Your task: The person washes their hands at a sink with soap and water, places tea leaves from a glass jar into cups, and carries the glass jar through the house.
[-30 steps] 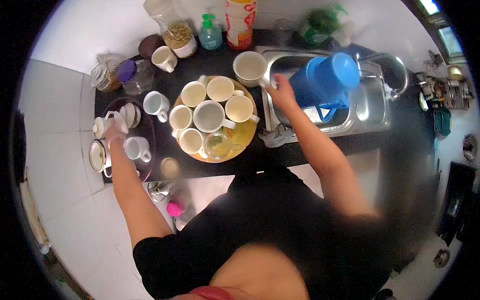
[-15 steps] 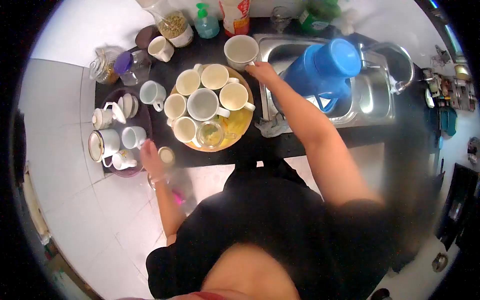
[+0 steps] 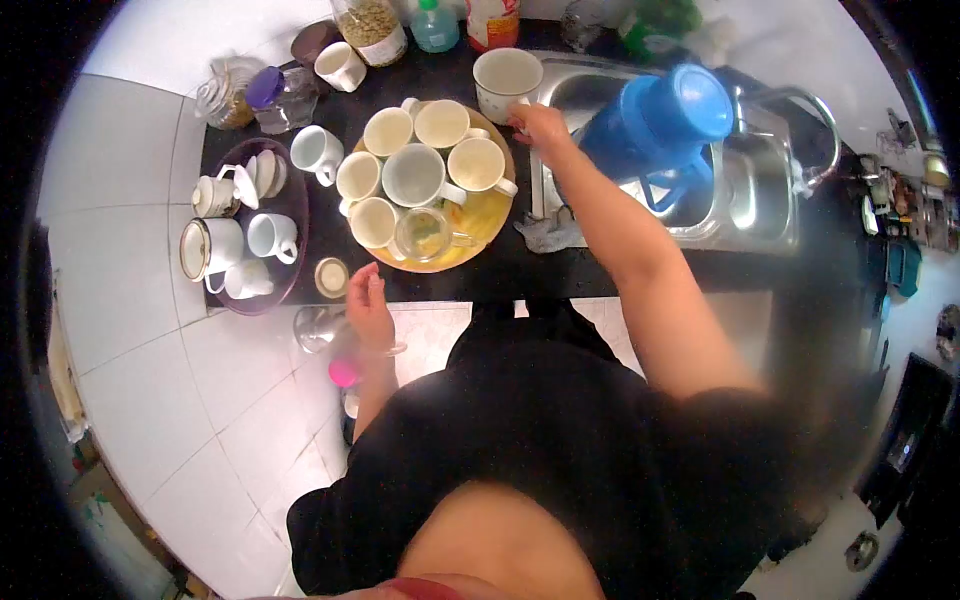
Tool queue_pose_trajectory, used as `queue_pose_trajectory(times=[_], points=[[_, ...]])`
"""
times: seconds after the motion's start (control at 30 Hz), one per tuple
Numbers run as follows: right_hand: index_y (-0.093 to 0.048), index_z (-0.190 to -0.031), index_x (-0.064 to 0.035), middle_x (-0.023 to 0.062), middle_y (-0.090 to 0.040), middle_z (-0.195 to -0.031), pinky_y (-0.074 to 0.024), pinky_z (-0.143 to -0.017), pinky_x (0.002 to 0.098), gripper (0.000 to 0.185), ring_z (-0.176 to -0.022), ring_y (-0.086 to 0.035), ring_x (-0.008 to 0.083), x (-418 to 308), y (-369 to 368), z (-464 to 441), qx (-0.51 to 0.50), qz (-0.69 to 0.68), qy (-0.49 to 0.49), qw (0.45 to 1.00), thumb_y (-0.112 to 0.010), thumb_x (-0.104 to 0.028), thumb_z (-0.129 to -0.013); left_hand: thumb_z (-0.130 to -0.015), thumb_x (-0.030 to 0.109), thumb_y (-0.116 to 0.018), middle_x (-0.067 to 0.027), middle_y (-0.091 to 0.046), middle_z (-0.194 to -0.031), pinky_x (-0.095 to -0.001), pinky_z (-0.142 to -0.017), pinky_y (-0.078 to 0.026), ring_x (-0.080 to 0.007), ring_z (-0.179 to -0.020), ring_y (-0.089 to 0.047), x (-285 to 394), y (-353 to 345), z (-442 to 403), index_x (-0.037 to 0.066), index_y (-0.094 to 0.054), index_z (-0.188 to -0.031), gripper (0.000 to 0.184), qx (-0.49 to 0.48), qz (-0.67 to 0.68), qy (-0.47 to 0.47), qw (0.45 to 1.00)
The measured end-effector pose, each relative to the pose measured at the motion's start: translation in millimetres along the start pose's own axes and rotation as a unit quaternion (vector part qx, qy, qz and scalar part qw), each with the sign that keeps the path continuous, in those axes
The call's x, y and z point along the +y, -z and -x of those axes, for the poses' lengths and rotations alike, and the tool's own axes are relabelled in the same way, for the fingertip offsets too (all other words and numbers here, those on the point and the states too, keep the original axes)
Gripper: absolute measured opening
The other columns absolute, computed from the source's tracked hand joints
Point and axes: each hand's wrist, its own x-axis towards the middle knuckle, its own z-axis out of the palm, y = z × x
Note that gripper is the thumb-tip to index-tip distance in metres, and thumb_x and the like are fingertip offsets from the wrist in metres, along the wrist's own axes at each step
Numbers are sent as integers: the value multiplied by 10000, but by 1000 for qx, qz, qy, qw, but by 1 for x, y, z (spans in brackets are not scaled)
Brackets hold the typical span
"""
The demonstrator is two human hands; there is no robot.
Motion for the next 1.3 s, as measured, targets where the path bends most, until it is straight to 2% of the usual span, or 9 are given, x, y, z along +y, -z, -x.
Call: queue_pose_trajectory(times=[0.13, 0.27, 0.37, 0.6, 0.73, 0.97, 1.13, 1.23, 1.3], points=[[-617, -977, -42, 37, -618, -921, -439, -828, 290, 232, -862, -559, 122, 3, 15, 35, -42, 51, 127, 990, -593, -208, -817, -891, 88, -531, -69, -593, -981, -226, -747, -450, -103, -846, -557, 10, -5, -4, -15, -556, -1044, 186, 9, 39, -27, 999], [-633, -985, -11, 55, -630, -975, -399, -939, 306, 253, -945, -566, 140, -9, 23, 76, -72, 13, 151, 986, -596, -197, -817, -886, 76, -532, -68, -594, -965, -228, -725, -458, -108, -827, -561, 14, -16, -29, 1, -571, -1018, 157, -33, 18, -93, 995], [-644, -957, -3, -2, -596, -879, -374, -772, 246, 301, -824, -485, 83, -5, 30, 77, -94, -23, 147, 984, -631, -253, -790, -883, 73, -533, -68, -596, -953, -235, -712, -463, -108, -817, -563, 34, -27, -55, 6, -575, -1013, 152, -41, -8, -144, 989], [-647, -940, -10, -39, -567, -787, -396, -668, 222, 278, -735, -471, 47, -8, 20, 117, -26, 78, 208, 975, -612, -269, -845, -857, 65, -562, -52, -614, -924, -231, -693, -464, -100, -781, -561, 92, -51, -82, 17, -598, -971, 129, -108, 8, -198, 974], [-632, -1009, -30, 40, -593, -899, -413, -762, 262, 262, -851, -524, 118, 0, 31, 136, -43, 142, 301, 942, -615, -233, -844, -850, 66, -565, -49, -615, -905, -231, -690, -461, -107, -766, -565, 100, -66, -86, 27, -601, -972, 134, -151, 27, -196, 968], [-629, -999, -21, 71, -592, -970, -411, -807, 272, 235, -900, -536, 137, -7, 36, 160, -33, 169, 377, 910, -616, -192, -838, -829, 78, -575, -74, -612, -888, -262, -670, -473, -159, -778, -583, 102, -78, -98, 19, -600, -963, 149, -184, -50, -246, 950], [-627, -1000, -6, 57, -595, -956, -414, -797, 267, 258, -882, -536, 132, -3, 34, 146, -22, 112, 321, 940, -627, -198, -829, -842, 168, -588, -86, -642, -868, -286, -704, -483, -176, -793, -614, 88, -73, -121, 37, -606, -982, 193, -160, -160, -220, 949], [-627, -989, 12, 31, -594, -902, -412, -771, 254, 293, -837, -525, 105, -1, 26, 131, -8, 33, 243, 969, -634, -230, -823, -840, 253, -565, -124, -644, -897, -349, -704, -489, -260, -815, -625, 82, -67, -135, 70, -602, -964, 224, -140, -412, -180, 882], [-610, -1014, 21, 33, -592, -930, -416, -794, 257, 304, -850, -529, 104, 0, 23, 117, -2, -5, 196, 981, -619, -225, -836, -836, 323, -539, -145, -635, -912, -417, -714, -482, -321, -839, -611, 85, -67, -136, 79, -590, -939, 270, -169, -476, -87, 859]])
